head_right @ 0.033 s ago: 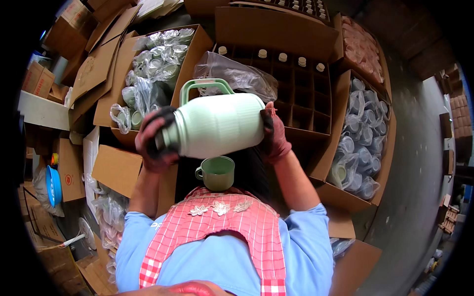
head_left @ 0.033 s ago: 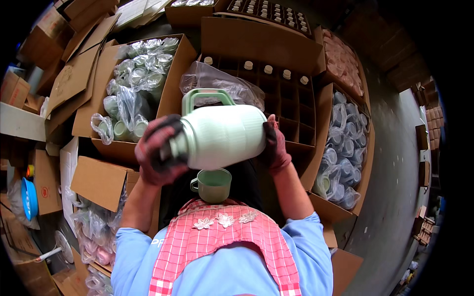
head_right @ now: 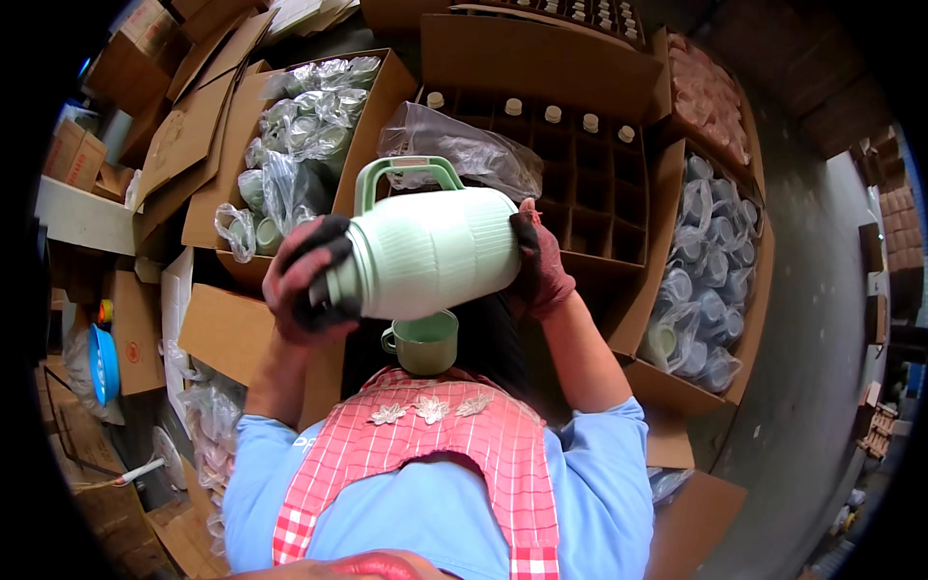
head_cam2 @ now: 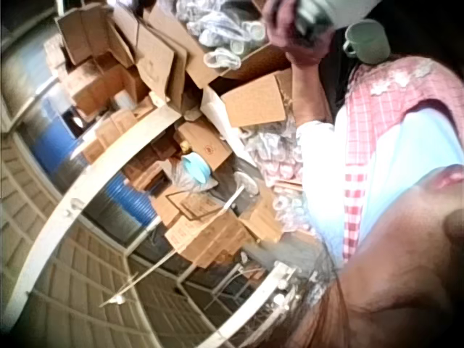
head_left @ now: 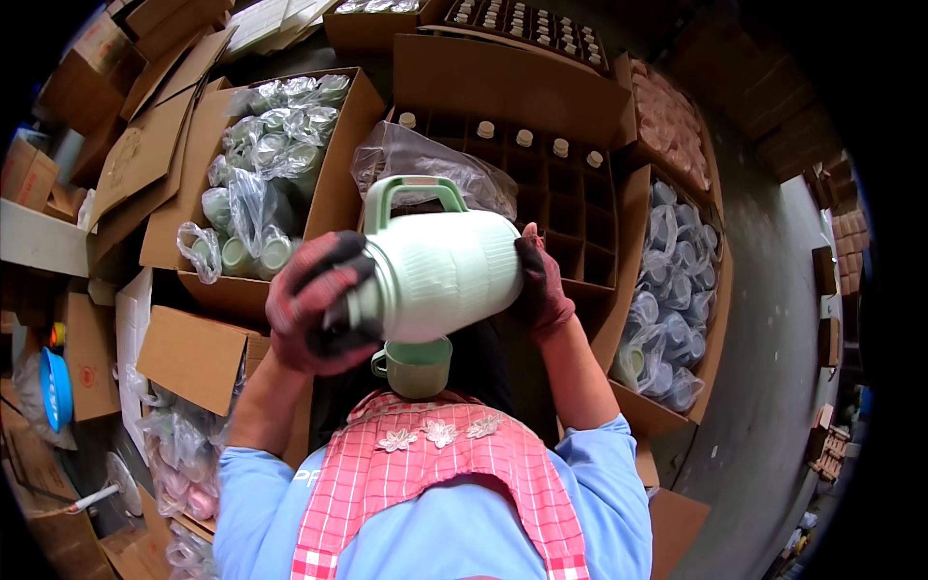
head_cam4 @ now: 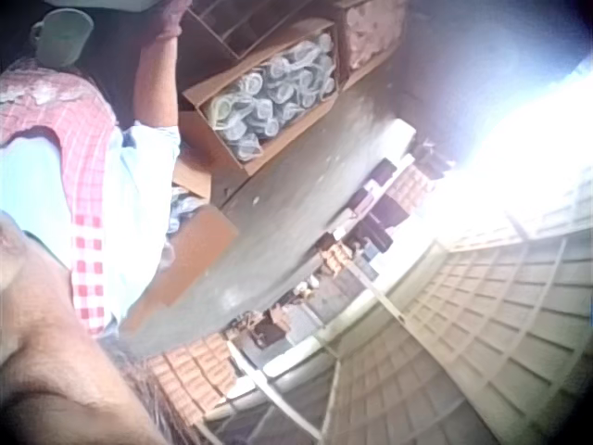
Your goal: The person unpacks plastic-wrapped thermos flasks from a cardboard box, removes the plastic, and assembles each unit by inserting a metal liner and screwing on the lid. The person then places the assembled thermos back into a plastic bag and into a compartmentalized box. This process is repeated for multiple green and blue thermos units.
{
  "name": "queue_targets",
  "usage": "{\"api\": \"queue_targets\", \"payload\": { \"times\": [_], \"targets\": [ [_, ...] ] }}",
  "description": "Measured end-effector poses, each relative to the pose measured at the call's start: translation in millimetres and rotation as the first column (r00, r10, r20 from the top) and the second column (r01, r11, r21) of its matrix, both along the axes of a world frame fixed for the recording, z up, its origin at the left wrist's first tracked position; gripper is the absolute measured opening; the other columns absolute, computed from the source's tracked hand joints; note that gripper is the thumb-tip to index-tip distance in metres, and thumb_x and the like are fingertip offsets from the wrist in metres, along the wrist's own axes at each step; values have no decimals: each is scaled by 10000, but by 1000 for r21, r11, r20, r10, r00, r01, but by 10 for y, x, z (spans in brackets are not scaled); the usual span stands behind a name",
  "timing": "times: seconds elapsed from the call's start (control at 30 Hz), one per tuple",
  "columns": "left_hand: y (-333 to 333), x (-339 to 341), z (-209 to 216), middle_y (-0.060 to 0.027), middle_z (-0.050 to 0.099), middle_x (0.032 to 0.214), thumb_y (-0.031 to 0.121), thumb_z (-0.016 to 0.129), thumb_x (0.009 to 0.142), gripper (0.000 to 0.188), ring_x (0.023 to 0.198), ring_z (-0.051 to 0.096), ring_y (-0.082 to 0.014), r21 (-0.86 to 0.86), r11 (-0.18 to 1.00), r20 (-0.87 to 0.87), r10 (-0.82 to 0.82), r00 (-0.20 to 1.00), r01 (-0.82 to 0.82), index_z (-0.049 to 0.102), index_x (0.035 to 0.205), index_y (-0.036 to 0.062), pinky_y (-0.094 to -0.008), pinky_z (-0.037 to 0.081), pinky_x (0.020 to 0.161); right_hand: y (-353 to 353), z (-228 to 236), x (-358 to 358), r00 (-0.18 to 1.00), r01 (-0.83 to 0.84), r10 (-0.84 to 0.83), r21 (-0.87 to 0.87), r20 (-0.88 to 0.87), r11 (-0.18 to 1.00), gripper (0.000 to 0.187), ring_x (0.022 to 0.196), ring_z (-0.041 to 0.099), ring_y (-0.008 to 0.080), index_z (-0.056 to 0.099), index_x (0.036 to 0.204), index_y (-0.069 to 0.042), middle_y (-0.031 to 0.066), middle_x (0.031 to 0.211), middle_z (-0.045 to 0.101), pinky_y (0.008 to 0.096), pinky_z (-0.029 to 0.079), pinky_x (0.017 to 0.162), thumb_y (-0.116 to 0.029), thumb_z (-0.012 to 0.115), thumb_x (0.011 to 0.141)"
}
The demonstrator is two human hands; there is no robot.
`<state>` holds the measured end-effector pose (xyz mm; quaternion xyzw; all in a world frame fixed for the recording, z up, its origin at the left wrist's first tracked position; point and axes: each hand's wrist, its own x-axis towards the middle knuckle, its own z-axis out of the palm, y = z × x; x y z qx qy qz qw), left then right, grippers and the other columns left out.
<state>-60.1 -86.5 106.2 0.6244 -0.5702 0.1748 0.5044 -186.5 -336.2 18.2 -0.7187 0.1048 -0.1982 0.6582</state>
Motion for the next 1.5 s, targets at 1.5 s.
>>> {"api": "queue_targets", "payload": {
  "times": [1.5],
  "targets": [
    [98, 68, -327, -200, 604, 1025, 306, 621, 799, 422, 936, 602, -306, -160, 985, -560, -140, 816, 59, 566, 1055, -25, -394, 480, 826, -60, 335, -396, 967, 1, 98, 389, -235, 921, 215, 694, 600, 144, 635, 945, -24, 45, 848, 651, 297, 476, 609, -161, 632, 780]
  ]
}}
